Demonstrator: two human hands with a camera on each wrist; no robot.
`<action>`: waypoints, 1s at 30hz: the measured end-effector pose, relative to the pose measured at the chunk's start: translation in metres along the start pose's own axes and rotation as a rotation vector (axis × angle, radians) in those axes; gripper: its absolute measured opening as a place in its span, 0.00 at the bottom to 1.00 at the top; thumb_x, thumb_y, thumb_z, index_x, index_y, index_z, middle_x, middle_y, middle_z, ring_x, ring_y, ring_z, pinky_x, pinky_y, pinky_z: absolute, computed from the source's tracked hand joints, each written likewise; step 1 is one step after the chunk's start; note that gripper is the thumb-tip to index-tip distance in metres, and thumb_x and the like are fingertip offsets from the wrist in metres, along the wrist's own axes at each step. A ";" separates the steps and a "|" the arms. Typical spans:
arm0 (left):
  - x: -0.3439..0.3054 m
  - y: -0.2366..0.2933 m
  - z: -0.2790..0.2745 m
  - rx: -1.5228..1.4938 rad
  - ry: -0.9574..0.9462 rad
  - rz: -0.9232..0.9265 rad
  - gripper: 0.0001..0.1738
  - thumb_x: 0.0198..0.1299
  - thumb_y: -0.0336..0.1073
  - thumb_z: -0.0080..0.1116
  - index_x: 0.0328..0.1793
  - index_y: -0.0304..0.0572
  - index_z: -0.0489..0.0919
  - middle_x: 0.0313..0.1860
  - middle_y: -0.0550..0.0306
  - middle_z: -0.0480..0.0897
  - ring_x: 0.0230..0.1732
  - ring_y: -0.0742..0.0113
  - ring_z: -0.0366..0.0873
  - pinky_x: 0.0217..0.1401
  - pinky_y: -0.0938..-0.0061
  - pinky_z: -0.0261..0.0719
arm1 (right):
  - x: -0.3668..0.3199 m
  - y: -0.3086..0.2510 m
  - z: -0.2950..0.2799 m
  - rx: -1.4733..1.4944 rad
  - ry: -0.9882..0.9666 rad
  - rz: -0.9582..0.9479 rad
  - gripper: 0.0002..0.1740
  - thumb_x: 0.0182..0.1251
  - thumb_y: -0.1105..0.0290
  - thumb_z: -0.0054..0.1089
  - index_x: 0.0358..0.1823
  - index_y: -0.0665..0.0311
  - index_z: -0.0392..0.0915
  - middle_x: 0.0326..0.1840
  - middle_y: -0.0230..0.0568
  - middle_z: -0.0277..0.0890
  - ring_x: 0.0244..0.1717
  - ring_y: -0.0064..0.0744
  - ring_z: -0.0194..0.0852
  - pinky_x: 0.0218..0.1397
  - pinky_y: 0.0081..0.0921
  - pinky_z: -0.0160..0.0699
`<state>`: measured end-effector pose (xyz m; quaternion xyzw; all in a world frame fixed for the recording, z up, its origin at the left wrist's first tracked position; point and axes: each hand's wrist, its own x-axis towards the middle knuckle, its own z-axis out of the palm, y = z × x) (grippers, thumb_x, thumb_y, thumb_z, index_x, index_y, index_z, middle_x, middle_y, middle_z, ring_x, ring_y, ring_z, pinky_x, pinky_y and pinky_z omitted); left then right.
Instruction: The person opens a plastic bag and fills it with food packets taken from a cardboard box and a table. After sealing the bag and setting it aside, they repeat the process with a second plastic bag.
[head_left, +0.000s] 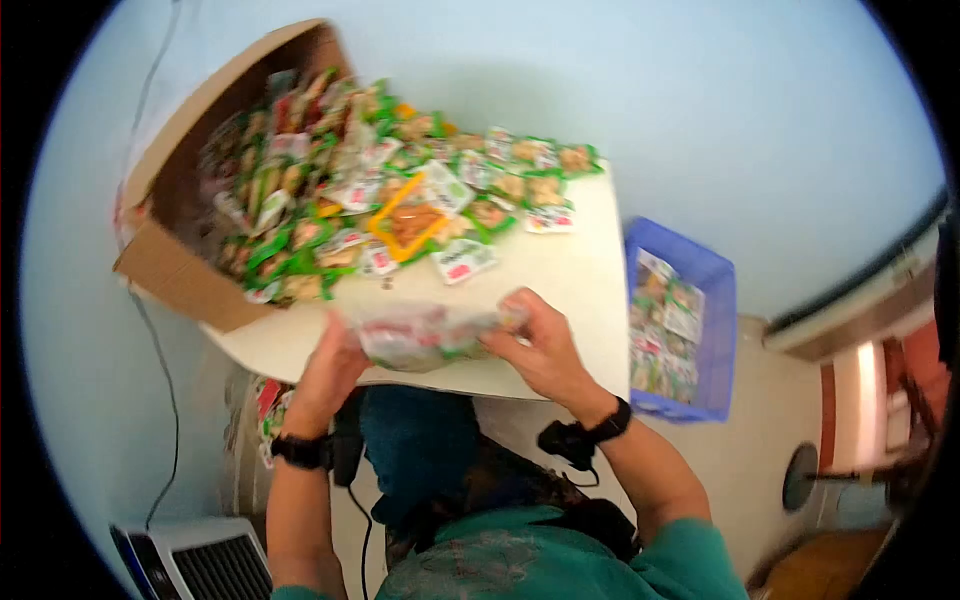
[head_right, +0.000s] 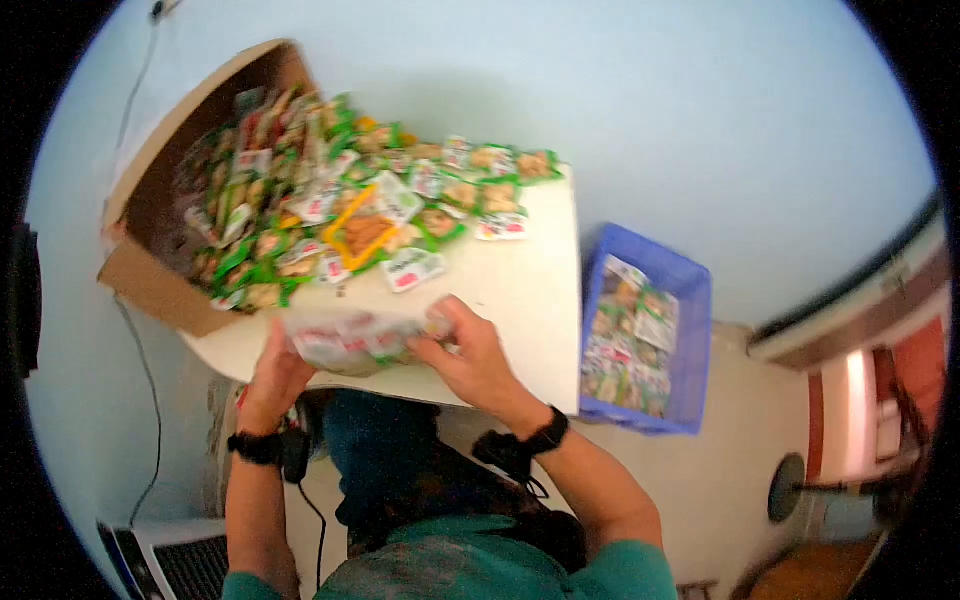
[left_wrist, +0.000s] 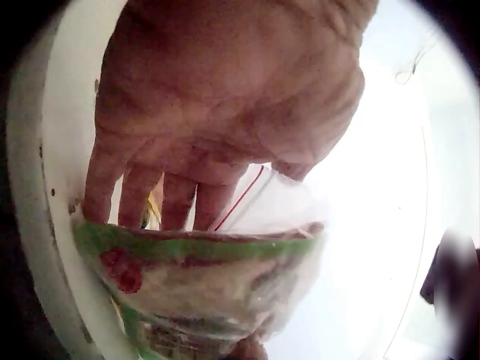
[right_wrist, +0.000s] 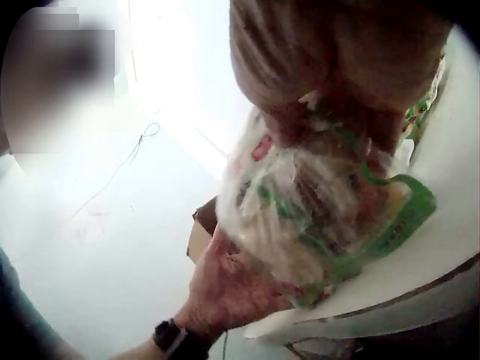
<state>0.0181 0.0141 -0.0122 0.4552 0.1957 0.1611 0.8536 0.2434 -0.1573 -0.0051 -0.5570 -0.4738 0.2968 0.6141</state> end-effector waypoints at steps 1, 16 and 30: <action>-0.005 -0.010 -0.012 -0.066 0.028 -0.018 0.27 0.75 0.51 0.48 0.61 0.32 0.78 0.56 0.53 0.83 0.63 0.62 0.76 0.67 0.67 0.72 | 0.000 0.003 0.001 0.072 0.038 0.079 0.12 0.67 0.73 0.65 0.48 0.66 0.75 0.40 0.34 0.80 0.40 0.21 0.79 0.42 0.23 0.80; -0.014 -0.045 0.101 0.163 0.185 -0.027 0.18 0.65 0.32 0.64 0.60 0.33 0.79 0.41 0.61 0.86 0.33 0.81 0.79 0.33 0.86 0.76 | -0.063 -0.025 -0.022 0.820 0.197 0.503 0.24 0.67 0.67 0.69 0.59 0.73 0.73 0.51 0.42 0.82 0.48 0.28 0.82 0.50 0.27 0.84; 0.020 -0.086 0.140 0.570 0.047 0.183 0.18 0.64 0.33 0.66 0.57 0.33 0.80 0.43 0.55 0.86 0.42 0.71 0.84 0.44 0.75 0.83 | -0.119 -0.034 -0.124 0.634 0.415 0.389 0.27 0.65 0.77 0.64 0.65 0.67 0.70 0.58 0.41 0.80 0.56 0.33 0.81 0.61 0.33 0.83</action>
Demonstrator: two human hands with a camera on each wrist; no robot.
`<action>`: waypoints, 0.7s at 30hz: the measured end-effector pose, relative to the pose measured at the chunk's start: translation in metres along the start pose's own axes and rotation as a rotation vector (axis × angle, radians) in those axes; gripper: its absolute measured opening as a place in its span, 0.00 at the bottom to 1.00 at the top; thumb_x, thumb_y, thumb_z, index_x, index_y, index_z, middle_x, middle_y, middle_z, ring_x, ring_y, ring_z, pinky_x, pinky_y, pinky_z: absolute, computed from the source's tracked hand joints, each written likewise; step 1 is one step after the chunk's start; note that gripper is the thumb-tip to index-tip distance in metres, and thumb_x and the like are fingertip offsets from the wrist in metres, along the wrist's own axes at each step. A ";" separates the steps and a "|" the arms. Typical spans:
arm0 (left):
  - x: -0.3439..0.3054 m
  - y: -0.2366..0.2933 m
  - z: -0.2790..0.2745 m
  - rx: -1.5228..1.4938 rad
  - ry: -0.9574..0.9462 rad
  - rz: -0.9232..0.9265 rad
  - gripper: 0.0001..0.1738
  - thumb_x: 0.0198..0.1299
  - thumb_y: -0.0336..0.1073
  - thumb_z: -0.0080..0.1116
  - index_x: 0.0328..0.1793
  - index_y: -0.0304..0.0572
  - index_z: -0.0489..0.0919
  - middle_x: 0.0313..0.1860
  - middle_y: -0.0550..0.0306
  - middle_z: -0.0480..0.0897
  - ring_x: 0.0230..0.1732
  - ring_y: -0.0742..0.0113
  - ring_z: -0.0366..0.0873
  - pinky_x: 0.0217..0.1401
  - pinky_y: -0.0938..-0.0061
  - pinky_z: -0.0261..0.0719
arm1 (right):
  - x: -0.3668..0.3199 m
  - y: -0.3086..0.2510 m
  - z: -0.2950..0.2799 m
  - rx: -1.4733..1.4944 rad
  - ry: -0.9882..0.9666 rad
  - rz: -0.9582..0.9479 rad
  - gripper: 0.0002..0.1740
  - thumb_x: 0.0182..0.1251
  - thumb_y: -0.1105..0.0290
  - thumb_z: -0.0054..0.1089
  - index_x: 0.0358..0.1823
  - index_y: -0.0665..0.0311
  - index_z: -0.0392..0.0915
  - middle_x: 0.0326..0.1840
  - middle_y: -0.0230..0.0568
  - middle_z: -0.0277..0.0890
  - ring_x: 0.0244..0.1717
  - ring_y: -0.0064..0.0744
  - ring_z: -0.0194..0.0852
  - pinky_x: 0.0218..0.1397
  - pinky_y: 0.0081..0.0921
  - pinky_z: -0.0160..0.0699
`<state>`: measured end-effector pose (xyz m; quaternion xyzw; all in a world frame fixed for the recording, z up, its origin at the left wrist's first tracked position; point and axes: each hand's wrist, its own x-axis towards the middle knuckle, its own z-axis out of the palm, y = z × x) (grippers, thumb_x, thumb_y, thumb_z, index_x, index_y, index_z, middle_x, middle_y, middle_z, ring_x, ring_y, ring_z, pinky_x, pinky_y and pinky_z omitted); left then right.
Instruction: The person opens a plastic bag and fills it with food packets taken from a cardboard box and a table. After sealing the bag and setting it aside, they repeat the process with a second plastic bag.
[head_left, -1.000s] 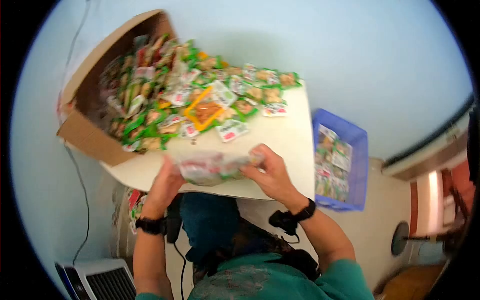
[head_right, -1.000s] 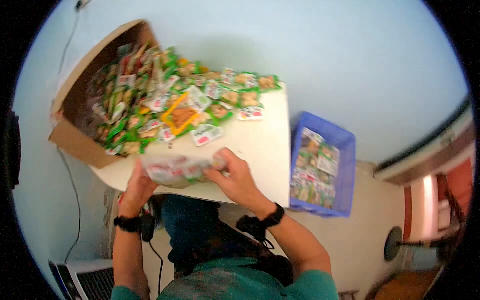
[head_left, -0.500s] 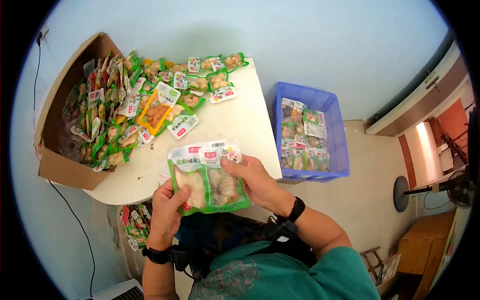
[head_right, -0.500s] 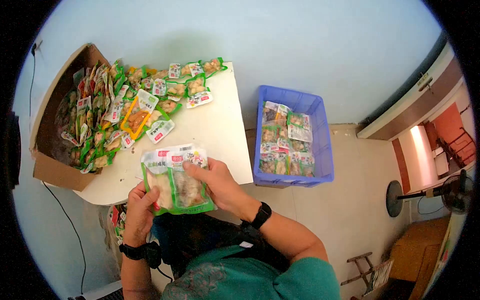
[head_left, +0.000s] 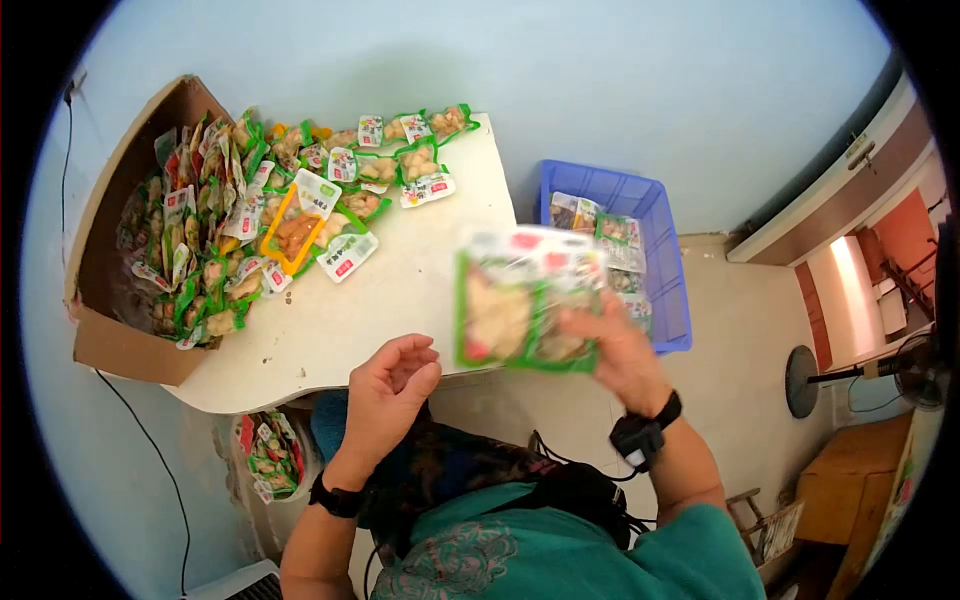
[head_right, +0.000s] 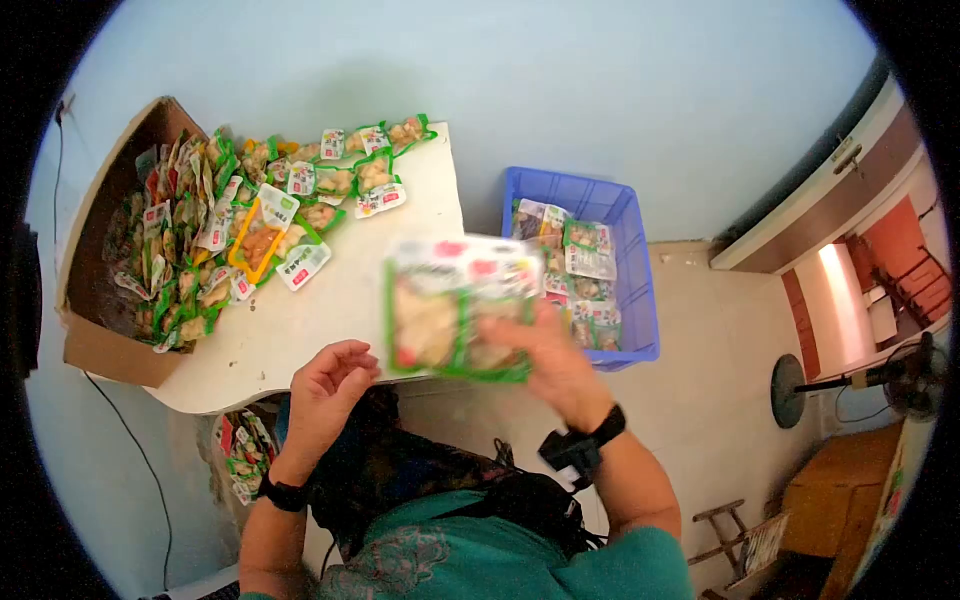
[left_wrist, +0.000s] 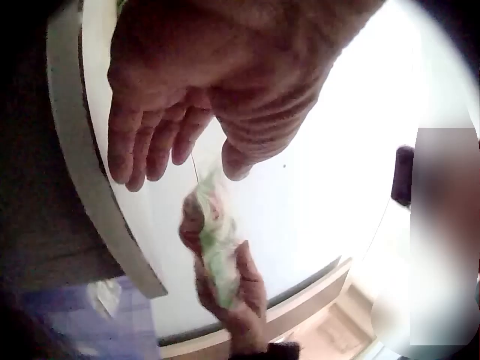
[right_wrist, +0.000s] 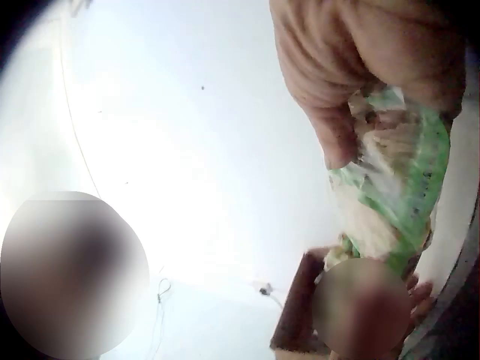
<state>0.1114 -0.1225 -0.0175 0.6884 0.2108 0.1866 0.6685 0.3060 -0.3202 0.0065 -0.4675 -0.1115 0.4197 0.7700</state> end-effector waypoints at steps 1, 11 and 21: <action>0.002 -0.004 0.002 0.130 0.049 0.075 0.17 0.63 0.32 0.66 0.56 0.32 0.80 0.42 0.54 0.86 0.43 0.70 0.84 0.45 0.75 0.83 | 0.006 -0.006 -0.022 -0.035 0.048 -0.047 0.25 0.65 0.77 0.64 0.64 0.67 0.71 0.58 0.41 0.81 0.55 0.33 0.82 0.60 0.34 0.83; 0.047 -0.023 -0.016 0.580 0.279 0.362 0.08 0.65 0.33 0.63 0.41 0.34 0.83 0.30 0.51 0.82 0.26 0.64 0.78 0.32 0.73 0.77 | 0.043 -0.007 -0.207 -0.273 0.413 -0.062 0.22 0.64 0.75 0.67 0.59 0.66 0.75 0.53 0.37 0.82 0.47 0.30 0.83 0.50 0.33 0.86; 0.051 -0.023 -0.011 0.684 0.282 0.387 0.05 0.62 0.30 0.65 0.38 0.35 0.82 0.28 0.52 0.81 0.24 0.63 0.77 0.27 0.72 0.75 | 0.083 0.031 -0.251 -0.366 0.350 0.213 0.22 0.63 0.73 0.70 0.59 0.65 0.77 0.49 0.35 0.84 0.47 0.30 0.82 0.50 0.32 0.82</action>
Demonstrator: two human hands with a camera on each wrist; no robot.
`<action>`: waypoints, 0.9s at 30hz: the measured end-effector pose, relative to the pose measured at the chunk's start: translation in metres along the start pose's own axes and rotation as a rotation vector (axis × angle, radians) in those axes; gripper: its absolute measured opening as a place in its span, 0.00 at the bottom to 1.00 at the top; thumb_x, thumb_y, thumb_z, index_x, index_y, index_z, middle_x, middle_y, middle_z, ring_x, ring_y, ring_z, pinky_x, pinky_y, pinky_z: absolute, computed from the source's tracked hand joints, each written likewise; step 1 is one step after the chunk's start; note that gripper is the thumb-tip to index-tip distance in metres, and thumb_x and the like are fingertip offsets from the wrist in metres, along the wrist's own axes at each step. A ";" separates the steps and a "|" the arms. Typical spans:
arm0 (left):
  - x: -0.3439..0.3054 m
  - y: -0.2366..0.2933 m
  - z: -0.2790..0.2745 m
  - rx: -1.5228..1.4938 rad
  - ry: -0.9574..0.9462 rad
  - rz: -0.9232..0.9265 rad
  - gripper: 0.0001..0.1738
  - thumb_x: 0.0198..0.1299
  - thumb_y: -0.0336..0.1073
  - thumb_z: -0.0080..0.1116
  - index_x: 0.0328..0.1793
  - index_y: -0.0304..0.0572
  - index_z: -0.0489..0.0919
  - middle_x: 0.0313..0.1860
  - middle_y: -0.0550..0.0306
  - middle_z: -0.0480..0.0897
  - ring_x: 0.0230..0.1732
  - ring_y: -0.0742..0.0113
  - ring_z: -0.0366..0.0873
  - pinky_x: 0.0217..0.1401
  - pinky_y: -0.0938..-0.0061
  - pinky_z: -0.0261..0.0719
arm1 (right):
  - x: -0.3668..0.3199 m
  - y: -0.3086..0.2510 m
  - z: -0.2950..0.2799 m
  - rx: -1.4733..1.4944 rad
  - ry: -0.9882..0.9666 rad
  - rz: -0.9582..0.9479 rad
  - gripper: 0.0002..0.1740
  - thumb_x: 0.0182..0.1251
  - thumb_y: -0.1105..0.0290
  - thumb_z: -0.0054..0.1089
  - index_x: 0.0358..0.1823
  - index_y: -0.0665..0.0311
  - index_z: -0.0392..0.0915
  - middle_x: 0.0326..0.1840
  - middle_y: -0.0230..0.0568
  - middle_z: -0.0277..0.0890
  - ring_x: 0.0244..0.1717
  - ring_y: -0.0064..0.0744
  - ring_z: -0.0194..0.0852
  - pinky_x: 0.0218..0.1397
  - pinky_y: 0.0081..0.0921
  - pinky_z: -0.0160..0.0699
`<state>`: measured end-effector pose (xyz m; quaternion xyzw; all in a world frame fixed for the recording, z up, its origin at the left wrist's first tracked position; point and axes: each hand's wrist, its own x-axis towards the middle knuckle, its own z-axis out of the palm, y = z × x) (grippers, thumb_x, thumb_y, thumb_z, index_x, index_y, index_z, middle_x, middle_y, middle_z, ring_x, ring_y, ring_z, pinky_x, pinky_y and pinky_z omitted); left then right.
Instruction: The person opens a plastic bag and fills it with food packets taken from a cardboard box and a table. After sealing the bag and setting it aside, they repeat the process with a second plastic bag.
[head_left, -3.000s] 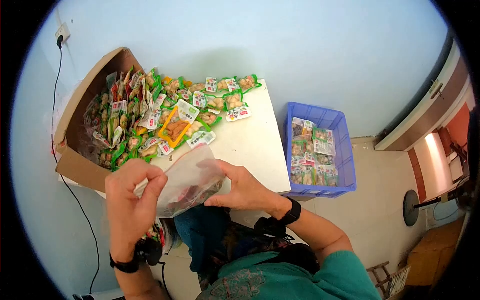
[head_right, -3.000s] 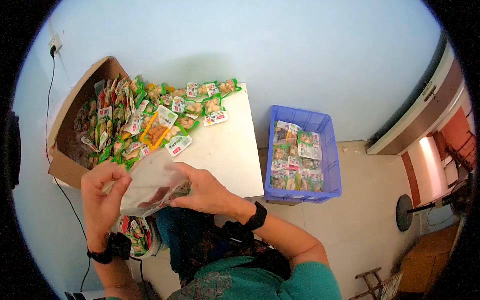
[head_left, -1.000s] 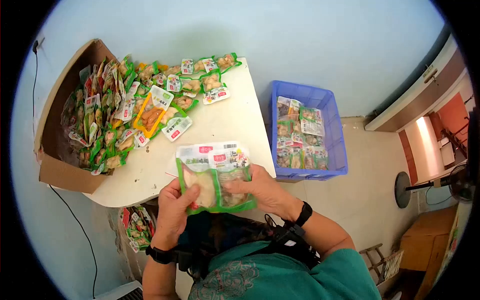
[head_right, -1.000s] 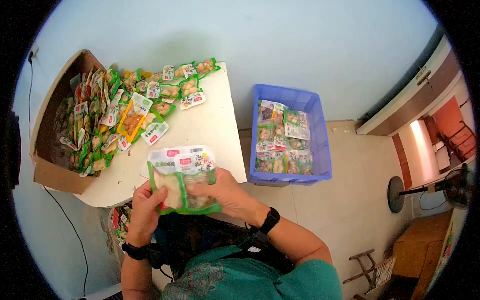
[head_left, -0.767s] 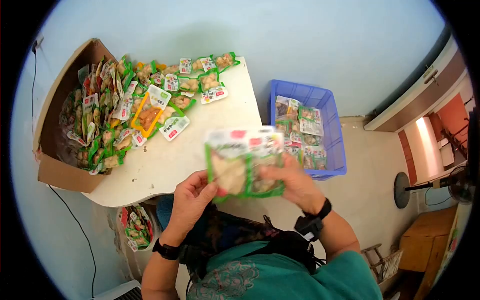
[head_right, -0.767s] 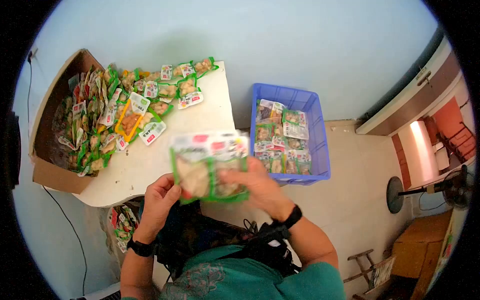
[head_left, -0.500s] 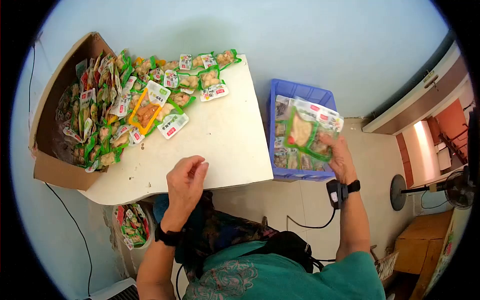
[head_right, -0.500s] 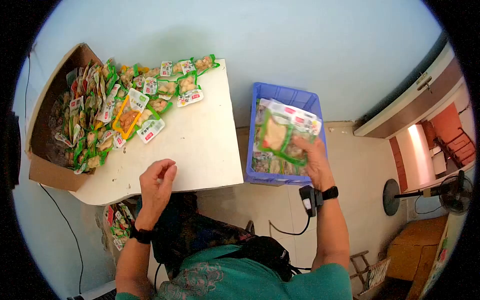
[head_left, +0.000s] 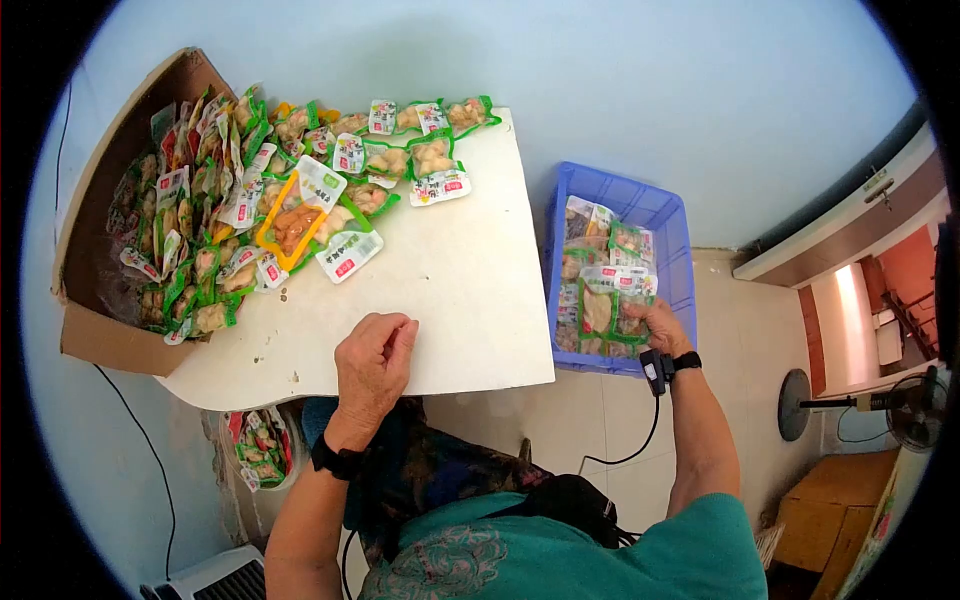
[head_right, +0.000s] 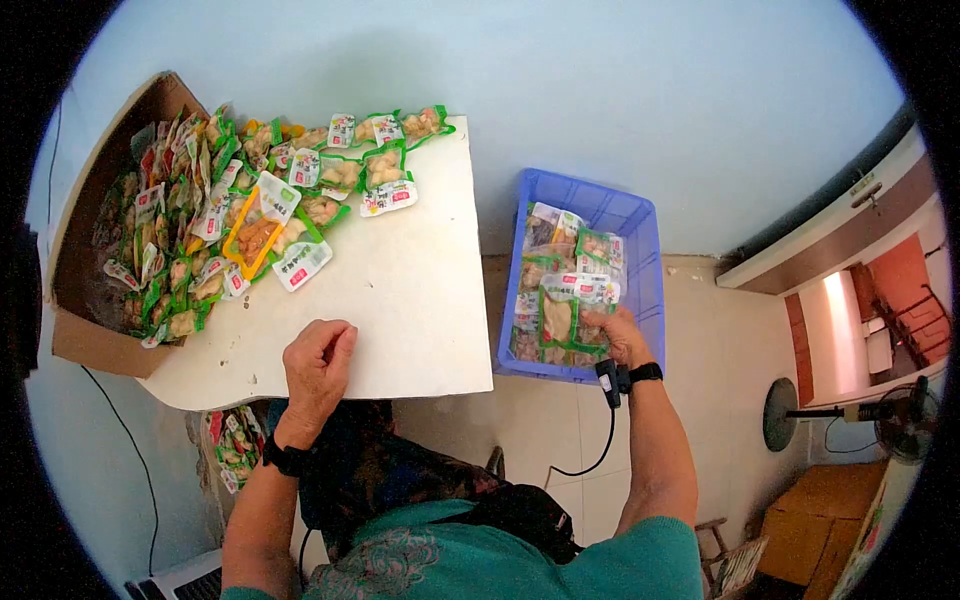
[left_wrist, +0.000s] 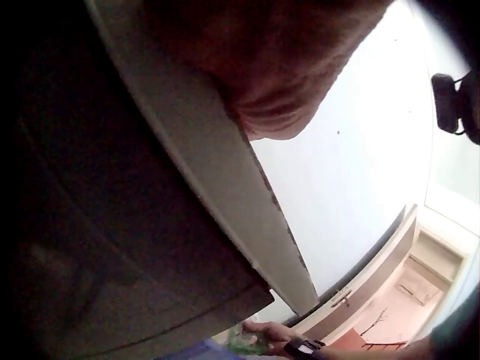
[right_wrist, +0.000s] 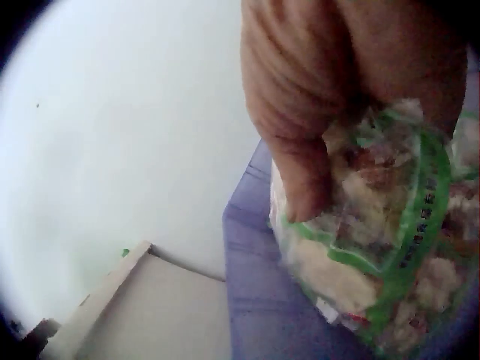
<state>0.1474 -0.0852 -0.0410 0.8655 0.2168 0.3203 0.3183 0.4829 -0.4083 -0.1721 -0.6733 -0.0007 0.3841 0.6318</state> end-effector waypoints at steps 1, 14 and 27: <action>0.000 0.000 0.000 0.004 -0.003 0.001 0.05 0.61 0.30 0.65 0.38 0.36 0.82 0.28 0.52 0.80 0.24 0.63 0.76 0.27 0.72 0.75 | 0.003 -0.002 -0.002 -0.076 0.005 0.021 0.23 0.62 0.73 0.70 0.58 0.65 0.77 0.49 0.34 0.84 0.47 0.29 0.82 0.50 0.31 0.82; 0.002 0.006 0.002 0.036 -0.031 -0.005 0.04 0.60 0.28 0.67 0.38 0.37 0.81 0.25 0.55 0.77 0.22 0.66 0.75 0.24 0.74 0.72 | 0.031 -0.058 -0.059 -0.401 -0.176 0.041 0.23 0.55 0.76 0.74 0.55 0.64 0.81 0.47 0.32 0.85 0.44 0.23 0.82 0.52 0.27 0.82; 0.004 0.007 0.000 0.051 -0.072 -0.037 0.05 0.60 0.29 0.66 0.37 0.37 0.81 0.25 0.56 0.76 0.20 0.67 0.73 0.23 0.75 0.71 | 0.039 -0.077 -0.047 -1.159 -0.115 0.403 0.46 0.33 0.73 0.83 0.61 0.72 0.75 0.54 0.43 0.81 0.47 0.33 0.80 0.47 0.33 0.78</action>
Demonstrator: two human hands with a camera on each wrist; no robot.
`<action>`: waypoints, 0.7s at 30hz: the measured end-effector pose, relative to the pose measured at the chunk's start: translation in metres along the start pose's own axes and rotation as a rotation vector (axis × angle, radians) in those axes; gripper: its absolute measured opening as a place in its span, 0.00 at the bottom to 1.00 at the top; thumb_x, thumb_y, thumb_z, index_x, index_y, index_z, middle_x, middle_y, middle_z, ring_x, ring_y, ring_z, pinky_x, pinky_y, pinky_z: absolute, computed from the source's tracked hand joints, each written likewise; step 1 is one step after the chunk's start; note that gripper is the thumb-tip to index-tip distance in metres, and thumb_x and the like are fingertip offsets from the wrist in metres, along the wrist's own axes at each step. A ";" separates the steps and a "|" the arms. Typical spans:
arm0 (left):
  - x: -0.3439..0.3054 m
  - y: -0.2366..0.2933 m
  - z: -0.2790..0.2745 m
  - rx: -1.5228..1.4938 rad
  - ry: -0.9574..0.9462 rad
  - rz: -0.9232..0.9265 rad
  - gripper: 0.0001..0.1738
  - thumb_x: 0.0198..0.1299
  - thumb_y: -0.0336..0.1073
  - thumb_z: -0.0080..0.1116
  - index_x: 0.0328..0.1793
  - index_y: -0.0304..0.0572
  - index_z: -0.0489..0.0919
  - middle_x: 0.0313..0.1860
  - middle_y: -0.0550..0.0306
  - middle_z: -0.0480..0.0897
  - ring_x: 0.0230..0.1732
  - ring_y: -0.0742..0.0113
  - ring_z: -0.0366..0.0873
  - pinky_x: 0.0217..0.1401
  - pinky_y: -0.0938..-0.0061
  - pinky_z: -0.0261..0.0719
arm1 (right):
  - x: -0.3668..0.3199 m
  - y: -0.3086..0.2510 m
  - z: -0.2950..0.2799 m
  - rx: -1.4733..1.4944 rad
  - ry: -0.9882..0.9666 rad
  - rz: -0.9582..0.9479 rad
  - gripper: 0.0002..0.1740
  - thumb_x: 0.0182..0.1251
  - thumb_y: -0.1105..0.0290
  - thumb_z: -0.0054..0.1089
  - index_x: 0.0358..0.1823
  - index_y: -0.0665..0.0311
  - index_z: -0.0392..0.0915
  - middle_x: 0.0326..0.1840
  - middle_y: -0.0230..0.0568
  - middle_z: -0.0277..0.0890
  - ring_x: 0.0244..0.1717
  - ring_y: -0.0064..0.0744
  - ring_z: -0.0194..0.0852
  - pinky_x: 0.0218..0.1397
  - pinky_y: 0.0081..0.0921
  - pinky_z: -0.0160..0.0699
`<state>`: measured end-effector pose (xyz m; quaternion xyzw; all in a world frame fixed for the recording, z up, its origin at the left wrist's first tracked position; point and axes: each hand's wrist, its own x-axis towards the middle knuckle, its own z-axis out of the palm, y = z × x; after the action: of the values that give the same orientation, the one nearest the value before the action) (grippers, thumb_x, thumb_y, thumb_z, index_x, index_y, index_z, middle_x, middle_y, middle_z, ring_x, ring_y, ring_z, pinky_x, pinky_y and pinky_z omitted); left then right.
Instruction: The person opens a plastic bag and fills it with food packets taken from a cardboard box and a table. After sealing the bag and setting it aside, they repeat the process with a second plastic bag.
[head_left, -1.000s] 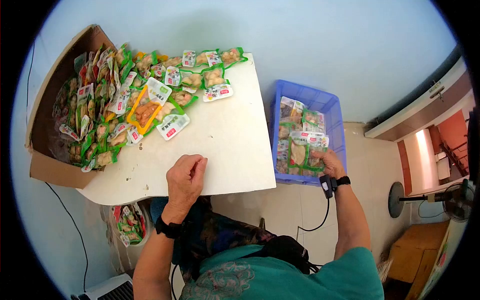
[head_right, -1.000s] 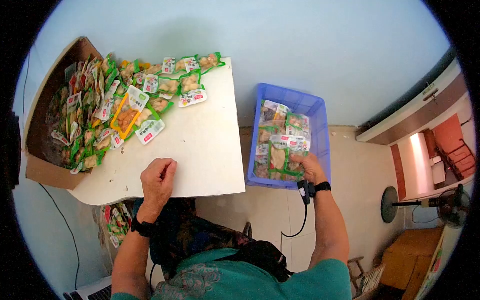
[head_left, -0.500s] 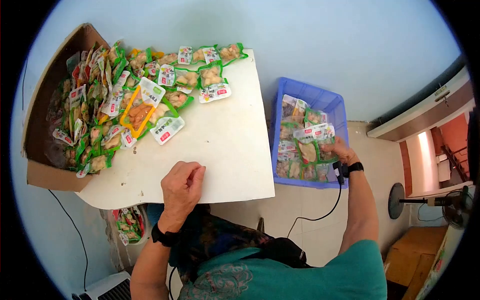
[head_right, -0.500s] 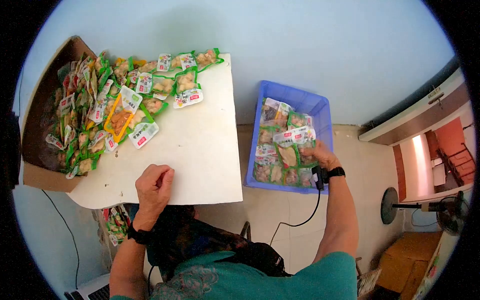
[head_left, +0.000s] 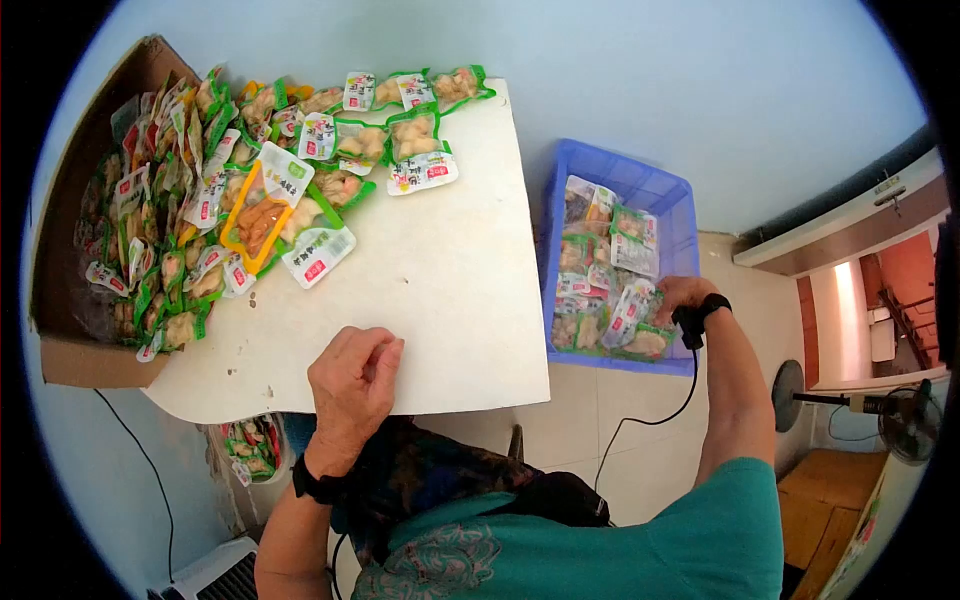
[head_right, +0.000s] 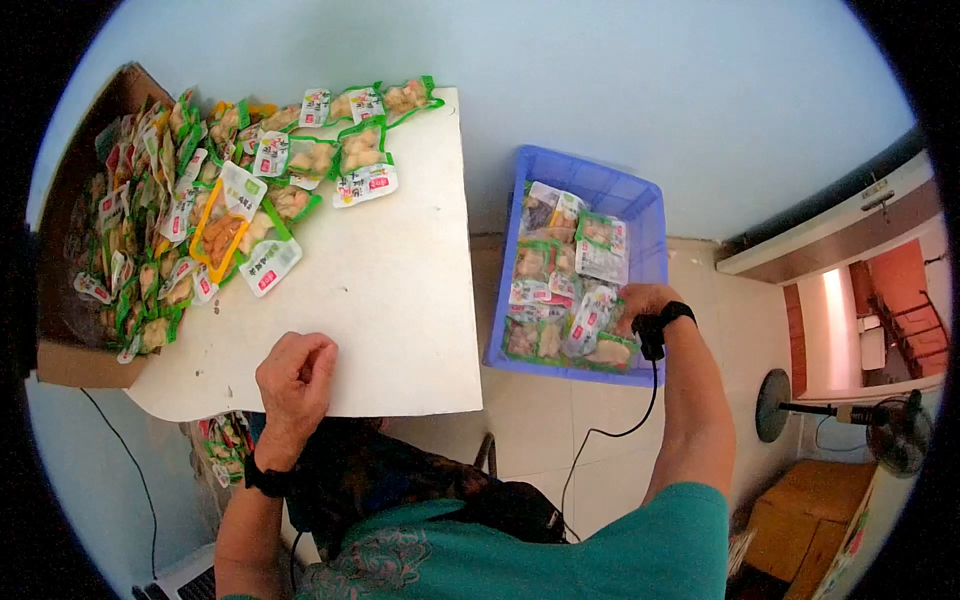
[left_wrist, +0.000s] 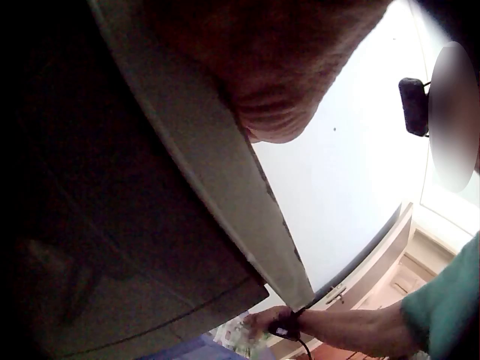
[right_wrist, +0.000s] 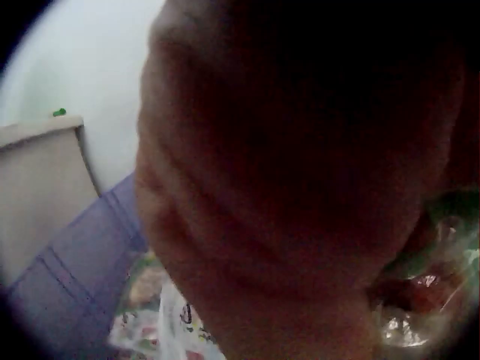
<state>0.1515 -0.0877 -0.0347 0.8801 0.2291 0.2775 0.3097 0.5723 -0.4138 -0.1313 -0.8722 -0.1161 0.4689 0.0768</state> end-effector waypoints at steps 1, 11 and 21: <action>0.000 0.001 -0.001 0.019 -0.014 0.001 0.05 0.60 0.29 0.67 0.38 0.37 0.81 0.25 0.55 0.76 0.20 0.67 0.73 0.23 0.75 0.71 | 0.016 0.009 0.001 -0.043 -0.076 0.010 0.50 0.32 0.72 0.84 0.64 0.73 0.71 0.57 0.45 0.79 0.48 0.35 0.80 0.48 0.35 0.78; 0.001 0.000 -0.001 0.001 -0.019 -0.007 0.05 0.60 0.29 0.67 0.37 0.38 0.81 0.25 0.56 0.76 0.19 0.67 0.73 0.22 0.75 0.71 | 0.062 0.015 0.016 -0.335 -0.184 0.090 0.60 0.27 0.64 0.84 0.71 0.69 0.65 0.61 0.50 0.77 0.51 0.42 0.80 0.48 0.42 0.79; 0.000 -0.001 -0.001 -0.041 -0.023 -0.037 0.04 0.60 0.29 0.66 0.38 0.38 0.82 0.25 0.58 0.75 0.20 0.71 0.70 0.22 0.77 0.68 | 0.092 0.041 0.044 -0.575 0.141 -0.064 0.39 0.34 0.64 0.84 0.53 0.65 0.77 0.52 0.51 0.80 0.55 0.51 0.80 0.53 0.46 0.80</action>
<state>0.1506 -0.0866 -0.0352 0.8723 0.2360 0.2662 0.3356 0.5899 -0.4268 -0.2387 -0.8844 -0.2660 0.3525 -0.1508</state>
